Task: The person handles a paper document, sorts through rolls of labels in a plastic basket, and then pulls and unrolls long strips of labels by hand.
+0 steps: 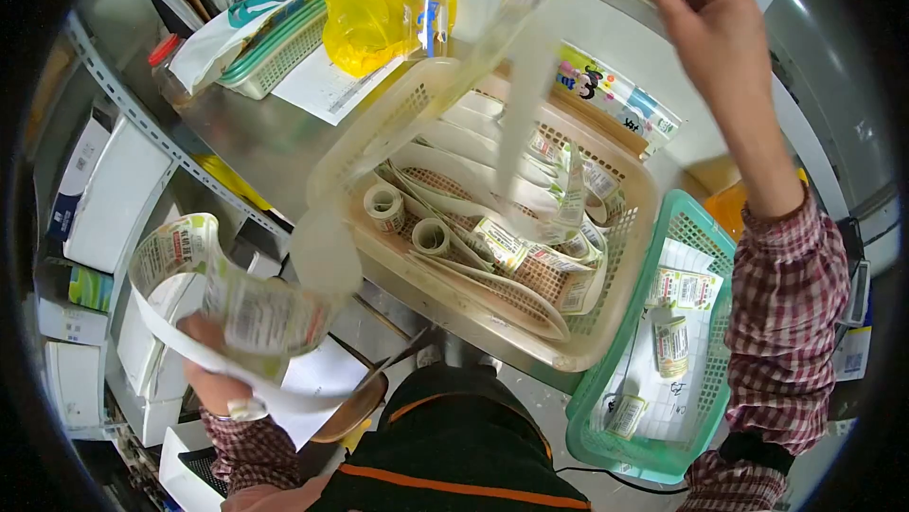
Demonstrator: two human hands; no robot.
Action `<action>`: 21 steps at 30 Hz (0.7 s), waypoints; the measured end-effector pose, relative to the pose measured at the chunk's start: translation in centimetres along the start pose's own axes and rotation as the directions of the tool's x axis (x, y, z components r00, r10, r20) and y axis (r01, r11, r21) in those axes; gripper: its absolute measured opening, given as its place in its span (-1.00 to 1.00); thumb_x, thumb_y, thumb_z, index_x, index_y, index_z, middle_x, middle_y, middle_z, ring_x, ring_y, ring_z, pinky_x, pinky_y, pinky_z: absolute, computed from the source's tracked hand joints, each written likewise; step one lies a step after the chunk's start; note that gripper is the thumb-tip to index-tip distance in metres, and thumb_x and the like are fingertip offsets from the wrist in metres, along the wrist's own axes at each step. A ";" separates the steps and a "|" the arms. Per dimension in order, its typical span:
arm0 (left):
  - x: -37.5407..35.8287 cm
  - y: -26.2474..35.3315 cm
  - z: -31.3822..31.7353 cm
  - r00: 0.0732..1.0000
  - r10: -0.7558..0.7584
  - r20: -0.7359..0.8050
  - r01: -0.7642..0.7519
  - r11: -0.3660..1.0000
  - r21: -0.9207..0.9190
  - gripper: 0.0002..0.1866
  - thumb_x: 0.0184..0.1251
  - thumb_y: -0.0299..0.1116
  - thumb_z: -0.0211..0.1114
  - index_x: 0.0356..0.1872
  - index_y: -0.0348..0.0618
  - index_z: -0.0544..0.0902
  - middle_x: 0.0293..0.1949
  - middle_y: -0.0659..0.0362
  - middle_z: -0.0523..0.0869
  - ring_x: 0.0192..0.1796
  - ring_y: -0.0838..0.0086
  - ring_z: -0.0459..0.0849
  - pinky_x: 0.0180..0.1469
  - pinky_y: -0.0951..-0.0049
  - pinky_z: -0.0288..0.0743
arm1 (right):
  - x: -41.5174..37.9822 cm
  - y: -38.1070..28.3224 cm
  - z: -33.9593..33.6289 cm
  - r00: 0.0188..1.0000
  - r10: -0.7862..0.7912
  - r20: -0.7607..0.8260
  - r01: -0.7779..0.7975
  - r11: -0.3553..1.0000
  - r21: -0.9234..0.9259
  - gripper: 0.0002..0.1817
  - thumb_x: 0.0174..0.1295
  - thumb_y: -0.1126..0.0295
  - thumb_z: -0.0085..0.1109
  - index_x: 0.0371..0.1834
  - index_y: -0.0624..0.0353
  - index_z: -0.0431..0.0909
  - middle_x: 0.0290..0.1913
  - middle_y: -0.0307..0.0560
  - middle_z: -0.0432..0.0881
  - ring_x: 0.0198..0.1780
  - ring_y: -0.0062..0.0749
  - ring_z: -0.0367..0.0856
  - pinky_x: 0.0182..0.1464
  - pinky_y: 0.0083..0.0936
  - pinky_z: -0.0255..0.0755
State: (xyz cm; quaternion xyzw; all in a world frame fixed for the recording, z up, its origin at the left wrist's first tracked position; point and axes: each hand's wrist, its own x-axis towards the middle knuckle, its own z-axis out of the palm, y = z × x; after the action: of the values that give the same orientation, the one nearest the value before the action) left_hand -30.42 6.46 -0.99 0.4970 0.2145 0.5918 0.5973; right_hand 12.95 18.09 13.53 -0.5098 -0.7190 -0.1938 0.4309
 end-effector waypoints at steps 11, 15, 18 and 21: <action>2.4 5.9 1.3 0.827 -0.501 0.254 -0.297 -0.005 0.955 -0.55 -0.24 -0.52 0.34 -0.14 -0.15 0.64 -0.28 0.13 0.62 -0.28 0.28 0.66 -0.35 0.37 0.54 | 3.8 -3.4 -3.7 0.909 0.402 -0.110 -0.336 0.863 0.376 -0.64 0.30 0.27 0.06 0.09 0.21 0.48 -0.20 -0.28 0.57 -0.26 -0.74 0.44 -0.32 -0.72 0.40; 4.3 5.5 3.6 0.893 -0.191 0.407 -0.392 0.115 0.913 -0.35 -0.21 -0.48 0.42 0.08 -0.20 0.49 -0.13 0.12 0.60 -0.20 0.28 0.65 -0.25 0.40 0.55 | 1.7 -14.3 0.0 0.989 0.047 0.138 -0.094 0.929 0.358 -0.82 0.23 0.45 0.09 -0.16 0.23 0.60 -0.33 -0.18 0.67 -0.52 -0.75 0.48 -0.57 -0.79 0.35; 4.9 3.8 4.2 0.983 0.046 0.178 -0.168 0.611 0.773 -0.12 -0.08 -0.41 0.48 0.31 -0.25 0.19 0.12 0.02 0.49 -0.04 0.33 0.61 -0.09 0.36 0.54 | -0.1 -16.7 2.6 0.978 -0.166 0.123 0.044 0.746 0.664 -0.82 0.01 0.38 0.21 -0.32 0.19 0.62 -0.50 0.02 0.58 -0.46 -0.21 0.59 -0.40 -0.37 0.46; 7.9 2.7 7.2 0.994 0.104 -0.018 -0.099 0.978 0.186 -0.36 0.07 -0.35 0.41 0.19 -0.16 0.34 0.10 -0.09 0.43 0.11 0.27 0.50 0.04 0.33 0.52 | -0.8 -19.0 2.5 0.896 -0.351 0.274 0.067 0.715 0.696 -0.87 0.01 0.42 0.15 -0.46 0.27 0.59 -0.49 0.11 0.59 -0.40 -0.08 0.62 -0.35 -0.29 0.49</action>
State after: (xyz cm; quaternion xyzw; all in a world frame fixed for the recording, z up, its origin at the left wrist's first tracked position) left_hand -24.05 10.72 6.88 0.5524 0.2511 0.6057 0.5147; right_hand -5.07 11.73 14.56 -0.2613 -0.8639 0.1341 0.4091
